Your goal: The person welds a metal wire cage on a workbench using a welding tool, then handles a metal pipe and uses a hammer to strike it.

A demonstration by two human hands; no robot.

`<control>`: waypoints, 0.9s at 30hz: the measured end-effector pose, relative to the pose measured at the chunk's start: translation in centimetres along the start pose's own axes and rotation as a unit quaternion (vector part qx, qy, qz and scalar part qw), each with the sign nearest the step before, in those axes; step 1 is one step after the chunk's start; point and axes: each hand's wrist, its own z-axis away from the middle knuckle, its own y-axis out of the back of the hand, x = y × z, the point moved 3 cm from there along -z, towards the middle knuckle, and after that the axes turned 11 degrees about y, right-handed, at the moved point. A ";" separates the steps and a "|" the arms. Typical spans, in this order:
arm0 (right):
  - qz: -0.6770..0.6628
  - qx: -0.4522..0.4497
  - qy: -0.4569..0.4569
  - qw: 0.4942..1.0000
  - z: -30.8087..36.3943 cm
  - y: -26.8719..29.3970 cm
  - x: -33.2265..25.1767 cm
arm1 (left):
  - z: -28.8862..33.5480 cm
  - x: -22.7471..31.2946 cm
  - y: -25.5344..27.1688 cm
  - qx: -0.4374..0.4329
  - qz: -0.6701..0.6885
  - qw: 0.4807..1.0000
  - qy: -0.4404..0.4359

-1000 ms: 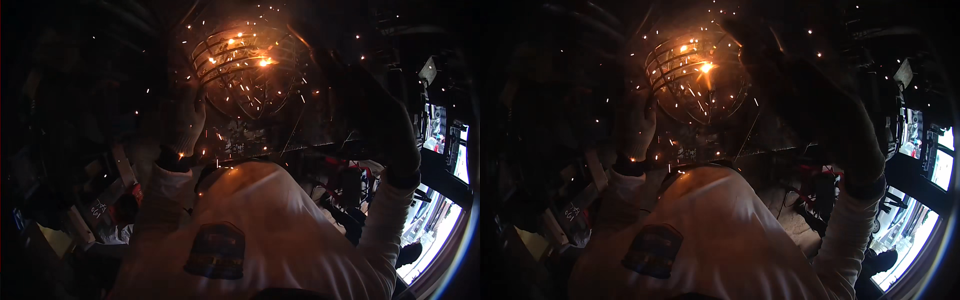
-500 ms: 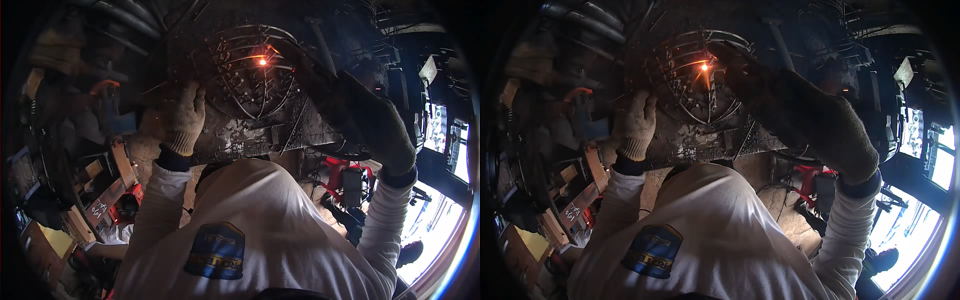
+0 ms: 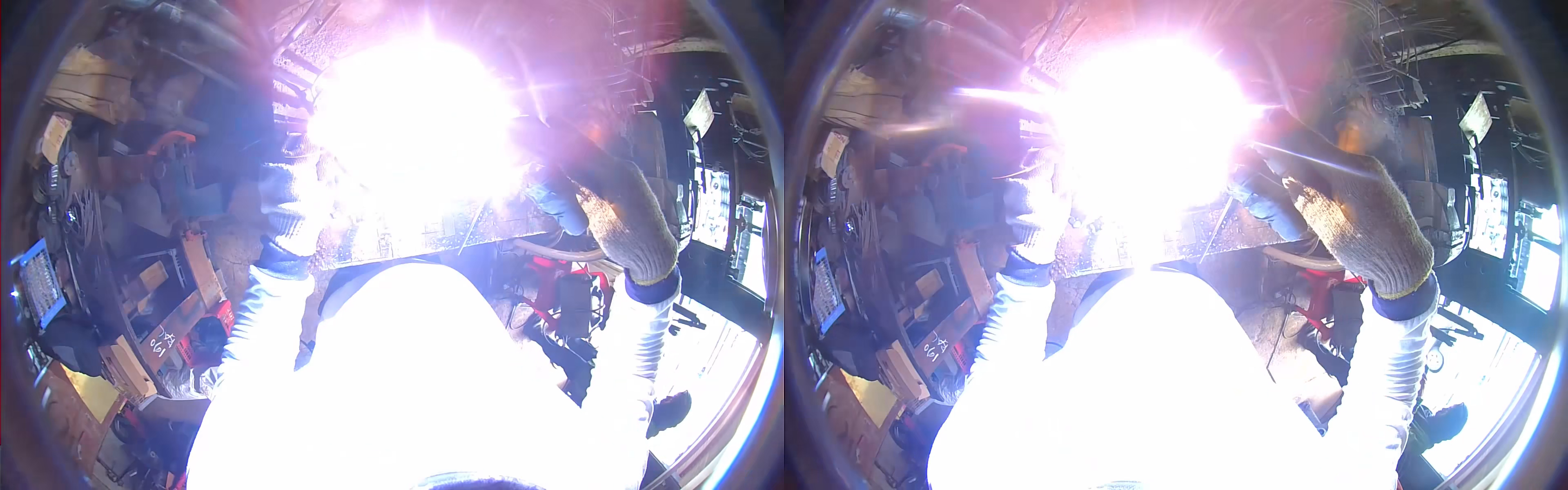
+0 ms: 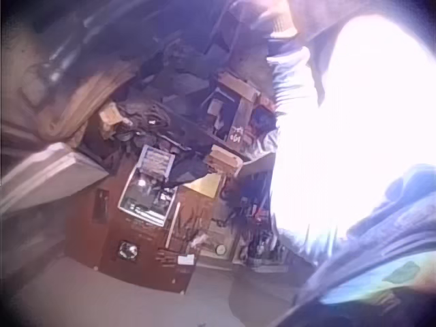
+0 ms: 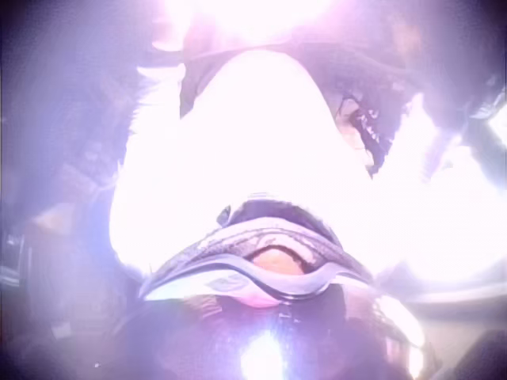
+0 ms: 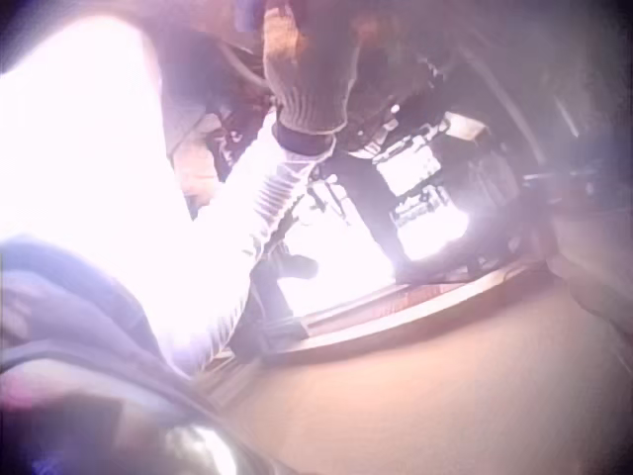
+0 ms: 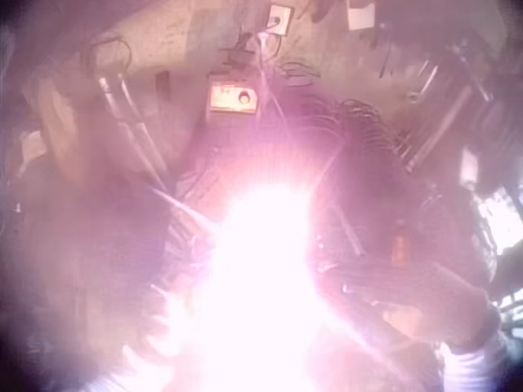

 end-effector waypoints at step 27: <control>0.279 0.409 0.079 0.865 10.8 -2.6 4.8 | 1.9 0.6 0.9 0.101 -0.022 0.995 -0.013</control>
